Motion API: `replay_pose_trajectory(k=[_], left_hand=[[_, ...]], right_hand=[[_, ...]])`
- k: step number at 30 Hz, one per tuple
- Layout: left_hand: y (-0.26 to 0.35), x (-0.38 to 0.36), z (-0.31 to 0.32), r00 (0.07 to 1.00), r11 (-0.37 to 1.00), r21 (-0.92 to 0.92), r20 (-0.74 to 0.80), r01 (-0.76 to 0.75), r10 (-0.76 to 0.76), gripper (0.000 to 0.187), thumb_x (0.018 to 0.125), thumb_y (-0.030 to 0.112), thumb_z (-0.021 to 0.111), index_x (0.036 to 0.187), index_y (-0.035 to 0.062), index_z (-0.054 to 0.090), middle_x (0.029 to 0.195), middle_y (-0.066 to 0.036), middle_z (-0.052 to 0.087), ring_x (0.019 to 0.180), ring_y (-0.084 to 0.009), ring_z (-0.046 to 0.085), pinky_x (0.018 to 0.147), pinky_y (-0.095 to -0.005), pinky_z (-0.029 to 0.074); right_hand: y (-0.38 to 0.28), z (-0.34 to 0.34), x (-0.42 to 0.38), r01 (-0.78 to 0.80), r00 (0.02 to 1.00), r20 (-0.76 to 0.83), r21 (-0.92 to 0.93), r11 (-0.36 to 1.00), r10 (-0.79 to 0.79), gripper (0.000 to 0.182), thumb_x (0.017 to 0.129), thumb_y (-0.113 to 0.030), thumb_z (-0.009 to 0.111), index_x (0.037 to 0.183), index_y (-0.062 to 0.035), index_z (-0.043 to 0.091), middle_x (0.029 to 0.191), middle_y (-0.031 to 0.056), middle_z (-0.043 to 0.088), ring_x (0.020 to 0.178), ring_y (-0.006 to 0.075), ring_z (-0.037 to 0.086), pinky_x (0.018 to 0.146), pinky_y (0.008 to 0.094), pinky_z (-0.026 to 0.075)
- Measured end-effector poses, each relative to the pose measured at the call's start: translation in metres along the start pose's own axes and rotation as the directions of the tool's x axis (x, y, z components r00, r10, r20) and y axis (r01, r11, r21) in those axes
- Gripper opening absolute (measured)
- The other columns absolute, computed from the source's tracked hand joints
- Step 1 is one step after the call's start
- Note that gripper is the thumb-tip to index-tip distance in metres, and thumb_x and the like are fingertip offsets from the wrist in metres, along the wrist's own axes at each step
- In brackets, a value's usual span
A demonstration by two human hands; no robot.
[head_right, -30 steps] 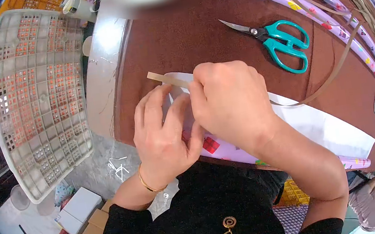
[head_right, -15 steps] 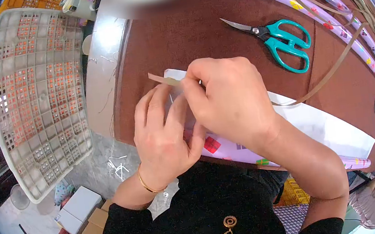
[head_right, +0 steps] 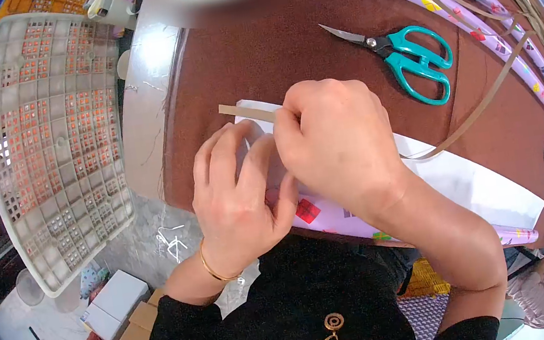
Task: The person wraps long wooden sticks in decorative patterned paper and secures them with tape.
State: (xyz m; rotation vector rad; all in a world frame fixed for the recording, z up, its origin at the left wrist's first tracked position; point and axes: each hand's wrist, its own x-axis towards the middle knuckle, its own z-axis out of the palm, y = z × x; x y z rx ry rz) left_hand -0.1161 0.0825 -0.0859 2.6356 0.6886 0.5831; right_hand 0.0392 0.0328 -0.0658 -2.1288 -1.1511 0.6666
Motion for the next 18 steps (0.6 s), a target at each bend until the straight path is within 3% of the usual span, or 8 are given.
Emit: replay_pose_trajectory(k=[13,15,16,18], left_hand=[[-0.0005,0.0005,-0.001,1.0,1.0,-0.018,0.013,-0.001,0.001,0.042,0.074,0.021,0.073,0.107,-0.0026,0.063,0.126,-0.025,0.053,0.109,-0.0423,0.054,0.092,-0.046,0.049],[-0.0006,0.0004,-0.0008,1.0,1.0,-0.014,0.013,-0.008,0.008,0.042,0.075,0.021,0.073,0.107,-0.0024,0.063,0.127,-0.026,0.053,0.11,-0.0424,0.054,0.092,-0.046,0.049],[-0.0001,0.0004,-0.001,1.0,1.0,-0.003,0.017,-0.008,0.008,0.042,0.075,0.022,0.073,0.107,-0.0024,0.063,0.127,-0.026,0.054,0.11,-0.0425,0.054,0.092,-0.0459,0.049],[0.0007,0.001,-0.0019,1.0,1.0,0.007,0.021,-0.008,0.008,0.042,0.075,0.022,0.073,0.107,-0.0024,0.062,0.126,-0.026,0.054,0.11,-0.0426,0.053,0.092,-0.0458,0.049]], right_hand=[[-0.0005,0.0026,0.0003,-0.016,1.0,0.01,-0.025,1.0,0.016,0.019,0.083,-0.011,0.06,0.074,0.0054,0.065,0.06,0.0184,0.059,0.05,0.0262,0.059,0.052,0.0355,0.046],[-0.0039,0.0007,0.0013,-0.061,0.997,0.037,-0.024,0.998,0.062,0.023,0.081,-0.015,0.058,0.07,0.003,0.067,0.07,0.0244,0.065,0.07,0.0429,0.065,0.069,0.0495,0.054],[-0.0028,0.0012,0.0013,-0.062,0.997,0.037,-0.024,0.998,0.063,0.023,0.081,-0.015,0.058,0.07,0.003,0.067,0.07,0.0244,0.065,0.07,0.0429,0.065,0.069,0.0495,0.054],[0.0004,0.0025,0.0014,-0.034,0.999,0.025,-0.033,0.999,0.034,0.02,0.083,-0.011,0.06,0.074,0.0055,0.064,0.061,0.0195,0.06,0.052,0.029,0.06,0.053,0.0372,0.047]])
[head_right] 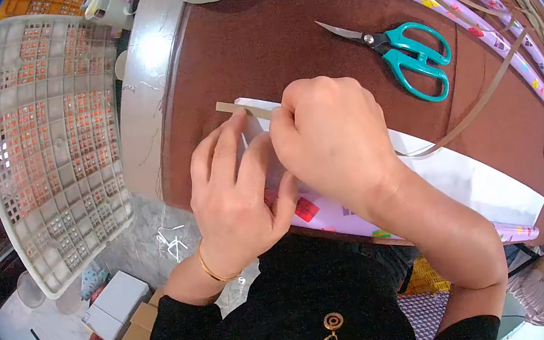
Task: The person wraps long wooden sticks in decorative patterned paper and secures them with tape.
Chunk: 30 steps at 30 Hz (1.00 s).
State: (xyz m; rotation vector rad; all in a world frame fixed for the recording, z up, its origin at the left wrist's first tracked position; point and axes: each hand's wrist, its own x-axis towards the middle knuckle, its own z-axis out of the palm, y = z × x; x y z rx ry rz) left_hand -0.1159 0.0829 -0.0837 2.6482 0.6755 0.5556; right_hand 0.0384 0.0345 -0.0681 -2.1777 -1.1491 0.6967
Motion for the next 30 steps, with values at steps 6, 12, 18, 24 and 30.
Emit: replay_pose_trajectory(k=[6,12,18,24,30], left_hand=[[0.003,0.0,-0.001,0.999,1.0,0.003,0.03,0.012,-0.012,0.041,0.076,0.021,0.074,0.106,-0.0028,0.062,0.129,-0.028,0.054,0.11,-0.0433,0.053,0.093,-0.0463,0.049],[0.002,0.0,-0.003,0.998,1.0,0.021,0.056,0.023,-0.024,0.05,0.08,0.023,0.071,0.122,-0.0015,0.06,0.132,-0.023,0.056,0.116,-0.0395,0.052,0.1,-0.0454,0.042],[0.001,0.0,-0.002,0.997,0.995,0.08,0.063,-0.055,0.05,0.055,0.083,0.026,0.07,0.127,-0.0048,0.056,0.128,-0.025,0.055,0.111,-0.0411,0.053,0.095,-0.0455,0.047],[0.003,0.001,-0.003,0.996,0.991,0.128,0.085,-0.041,0.03,0.054,0.084,0.026,0.069,0.126,-0.0041,0.057,0.13,-0.023,0.056,0.114,-0.0389,0.053,0.096,-0.0445,0.046],[0.003,-0.001,-0.003,0.995,0.989,0.142,0.092,-0.048,0.035,0.052,0.083,0.024,0.068,0.126,-0.0039,0.058,0.13,-0.022,0.056,0.116,-0.0385,0.052,0.098,-0.0453,0.045]], right_hand=[[0.005,-0.015,-0.005,0.012,0.999,0.034,-0.092,0.996,-0.009,0.021,0.083,-0.013,0.061,0.074,0.0057,0.063,0.062,0.0198,0.059,0.054,0.0294,0.059,0.054,0.0369,0.046],[0.027,-0.061,-0.032,-0.086,0.993,0.077,-0.064,0.994,0.091,0.023,0.084,-0.016,0.062,0.075,0.0051,0.062,0.059,0.0165,0.054,0.052,0.0177,0.051,0.052,0.034,0.042],[0.051,-0.101,-0.067,-0.214,0.973,0.066,-0.087,0.973,0.22,0.021,0.085,-0.012,0.064,0.072,0.005,0.062,0.054,0.006,0.051,0.051,0.0093,0.046,0.048,0.0294,0.037],[0.076,-0.11,-0.089,-0.284,0.956,0.046,-0.078,0.956,0.288,0.023,0.086,-0.013,0.065,0.073,0.0055,0.063,0.053,0.005,0.049,0.051,0.0078,0.047,0.048,0.0289,0.038],[0.083,-0.112,-0.092,-0.28,0.959,-0.007,-0.132,0.951,0.282,0.022,0.085,-0.012,0.064,0.074,0.0065,0.063,0.052,0.0085,0.051,0.05,0.0105,0.047,0.047,0.0306,0.038]])
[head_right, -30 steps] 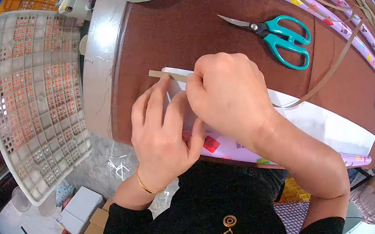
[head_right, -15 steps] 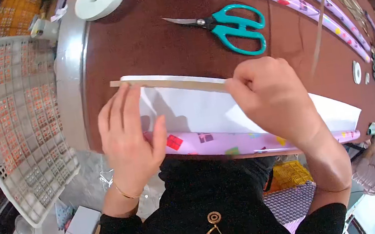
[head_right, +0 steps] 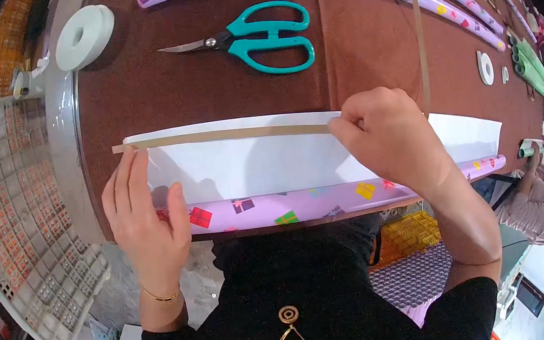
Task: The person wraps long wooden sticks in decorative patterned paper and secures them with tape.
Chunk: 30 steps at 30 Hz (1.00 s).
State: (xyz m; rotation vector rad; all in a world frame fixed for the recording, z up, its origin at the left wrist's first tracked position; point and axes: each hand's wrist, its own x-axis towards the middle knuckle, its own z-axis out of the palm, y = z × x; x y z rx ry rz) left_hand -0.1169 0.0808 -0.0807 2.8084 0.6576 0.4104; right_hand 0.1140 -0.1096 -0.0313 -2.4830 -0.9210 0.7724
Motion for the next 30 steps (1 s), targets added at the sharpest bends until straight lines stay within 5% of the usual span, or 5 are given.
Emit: replay_pose_trajectory(k=[2,6,17,30], left_hand=[[0.0,0.001,-0.001,1.0,1.0,-0.016,0.012,0.006,-0.006,0.052,0.083,0.024,0.068,0.126,-0.0039,0.058,0.13,-0.022,0.056,0.117,-0.0388,0.052,0.098,-0.0455,0.044],[0.001,0.0,-0.001,1.0,1.0,-0.014,0.016,0.011,-0.011,0.052,0.084,0.023,0.067,0.127,-0.004,0.057,0.131,-0.021,0.056,0.117,-0.0389,0.051,0.099,-0.0459,0.044],[0.001,-0.001,0.0,1.0,1.0,0.006,0.021,0.02,-0.02,0.052,0.084,0.023,0.066,0.128,-0.0041,0.057,0.133,-0.021,0.056,0.119,-0.0393,0.051,0.1,-0.0465,0.043],[0.024,0.011,-0.011,0.997,0.999,-0.009,0.055,-0.046,0.046,0.046,0.084,0.018,0.072,0.124,0.0002,0.061,0.126,-0.017,0.06,0.116,-0.0368,0.054,0.099,-0.046,0.043]], right_hand=[[-0.002,0.001,0.002,-0.096,0.995,0.01,0.013,0.995,0.096,0.021,0.083,-0.012,0.065,0.073,0.0062,0.063,0.051,0.0096,0.05,0.049,0.0115,0.046,0.047,0.0321,0.038],[0.001,0.002,0.005,-0.043,0.999,0.005,-0.033,0.999,0.043,0.021,0.082,-0.012,0.065,0.072,0.0062,0.063,0.052,0.0121,0.05,0.048,0.0137,0.047,0.048,0.0337,0.038],[0.01,0.014,0.007,0.064,0.992,-0.098,-0.164,0.984,-0.081,0.023,0.08,-0.016,0.067,0.069,0.0038,0.064,0.06,0.0201,0.058,0.055,0.0365,0.058,0.055,0.0413,0.047],[-0.002,0.019,0.003,-0.03,0.992,-0.125,-0.282,0.959,-0.006,0.025,0.08,-0.023,0.067,0.07,-0.0004,0.066,0.069,0.018,0.065,0.069,0.0392,0.064,0.065,0.0458,0.052]])
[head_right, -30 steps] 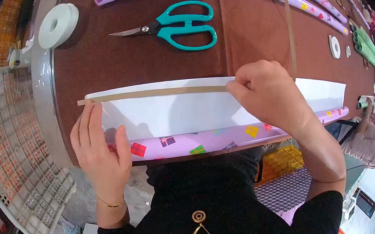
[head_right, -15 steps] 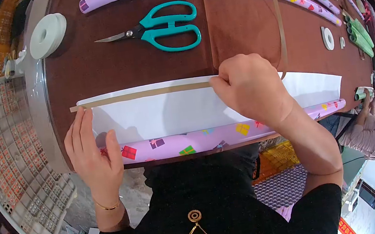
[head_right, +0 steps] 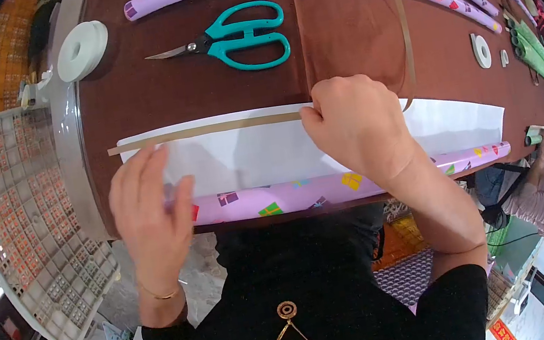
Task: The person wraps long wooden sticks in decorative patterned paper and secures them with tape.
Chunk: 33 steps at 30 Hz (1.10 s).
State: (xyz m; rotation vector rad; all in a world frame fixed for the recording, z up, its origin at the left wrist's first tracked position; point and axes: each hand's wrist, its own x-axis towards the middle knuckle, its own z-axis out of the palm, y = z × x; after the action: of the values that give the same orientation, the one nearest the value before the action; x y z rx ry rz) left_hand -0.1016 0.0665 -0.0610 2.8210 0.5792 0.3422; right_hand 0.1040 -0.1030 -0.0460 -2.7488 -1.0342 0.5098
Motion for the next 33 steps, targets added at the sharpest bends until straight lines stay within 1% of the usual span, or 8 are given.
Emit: replay_pose_trajectory(k=[2,5,9,15,20,23,26,33], left_hand=[[0.016,0.011,0.008,0.987,0.979,-0.126,0.001,-0.162,0.164,0.05,0.079,0.026,0.077,0.119,-0.0002,0.062,0.123,-0.016,0.058,0.114,-0.0344,0.053,0.099,-0.0459,0.043],[0.039,0.022,0.018,0.965,0.942,-0.229,0.031,-0.246,0.26,0.056,0.078,0.031,0.077,0.119,-0.003,0.061,0.123,-0.016,0.057,0.113,-0.034,0.053,0.099,-0.046,0.043],[0.038,0.02,0.023,0.973,0.96,-0.203,0.09,-0.192,0.213,0.059,0.081,0.036,0.076,0.123,-0.0014,0.06,0.13,-0.015,0.057,0.116,-0.0361,0.053,0.097,-0.0453,0.045],[0.025,0.014,0.013,0.987,0.974,-0.19,0.079,-0.126,0.143,0.052,0.081,0.032,0.075,0.115,-0.0052,0.061,0.117,-0.018,0.057,0.107,-0.0349,0.055,0.09,-0.0434,0.048],[0.028,0.006,0.011,0.994,0.995,-0.06,0.069,-0.084,0.088,0.047,0.08,0.024,0.075,0.115,-0.0041,0.06,0.114,-0.017,0.057,0.104,-0.0358,0.056,0.089,-0.0426,0.048],[0.058,0.018,0.014,0.973,0.954,-0.237,0.095,-0.185,0.213,0.046,0.079,0.016,0.075,0.119,-0.002,0.06,0.118,-0.018,0.059,0.106,-0.0361,0.057,0.091,-0.0433,0.048],[0.093,0.03,0.031,0.943,0.905,-0.32,0.083,-0.282,0.323,0.049,0.077,0.016,0.076,0.119,-0.0014,0.058,0.112,-0.015,0.058,0.106,-0.0323,0.056,0.09,-0.0417,0.048],[0.103,0.03,0.045,0.95,0.932,-0.221,0.051,-0.289,0.307,0.061,0.074,0.028,0.079,0.122,-0.002,0.058,0.11,-0.013,0.059,0.104,-0.0287,0.056,0.088,-0.0383,0.049]], right_hand=[[0.002,0.002,-0.001,0.004,0.999,-0.036,0.033,0.999,-0.003,0.025,0.081,-0.023,0.068,0.069,-0.001,0.065,0.068,0.0176,0.065,0.068,0.039,0.064,0.064,0.0459,0.051],[0.002,0.004,-0.003,0.003,0.998,-0.062,0.031,1.0,-0.001,0.026,0.081,-0.023,0.068,0.068,-0.0013,0.065,0.066,0.0173,0.064,0.066,0.0388,0.064,0.062,0.0458,0.051],[0.005,0.007,-0.005,0.011,0.996,-0.09,0.062,0.998,-0.005,0.027,0.081,-0.023,0.069,0.067,-0.0011,0.065,0.064,0.0173,0.063,0.064,0.0386,0.063,0.061,0.0456,0.051],[0.005,0.007,-0.006,0.049,0.994,-0.105,0.07,0.996,-0.041,0.029,0.08,-0.025,0.071,0.066,-0.0009,0.064,0.062,0.0176,0.062,0.063,0.038,0.064,0.059,0.0455,0.05],[0.007,0.012,-0.007,0.099,0.982,-0.162,0.037,0.994,-0.092,0.028,0.081,-0.025,0.07,0.065,-0.0022,0.065,0.064,0.0171,0.063,0.064,0.0374,0.065,0.06,0.0463,0.052],[0.009,0.018,-0.008,0.095,0.976,-0.2,0.04,0.995,-0.085,0.028,0.082,-0.025,0.069,0.066,-0.0021,0.064,0.065,0.0173,0.064,0.066,0.0373,0.065,0.061,0.0475,0.052],[0.009,0.021,-0.01,0.052,0.986,-0.159,0.013,0.999,-0.05,0.029,0.082,-0.025,0.069,0.067,-0.0012,0.064,0.065,0.0177,0.064,0.066,0.0379,0.066,0.062,0.047,0.053],[0.027,0.012,-0.025,0.028,0.982,-0.188,0.109,0.994,-0.007,0.028,0.083,-0.024,0.069,0.069,-0.0008,0.064,0.067,0.019,0.064,0.066,0.0368,0.066,0.06,0.0444,0.052]])
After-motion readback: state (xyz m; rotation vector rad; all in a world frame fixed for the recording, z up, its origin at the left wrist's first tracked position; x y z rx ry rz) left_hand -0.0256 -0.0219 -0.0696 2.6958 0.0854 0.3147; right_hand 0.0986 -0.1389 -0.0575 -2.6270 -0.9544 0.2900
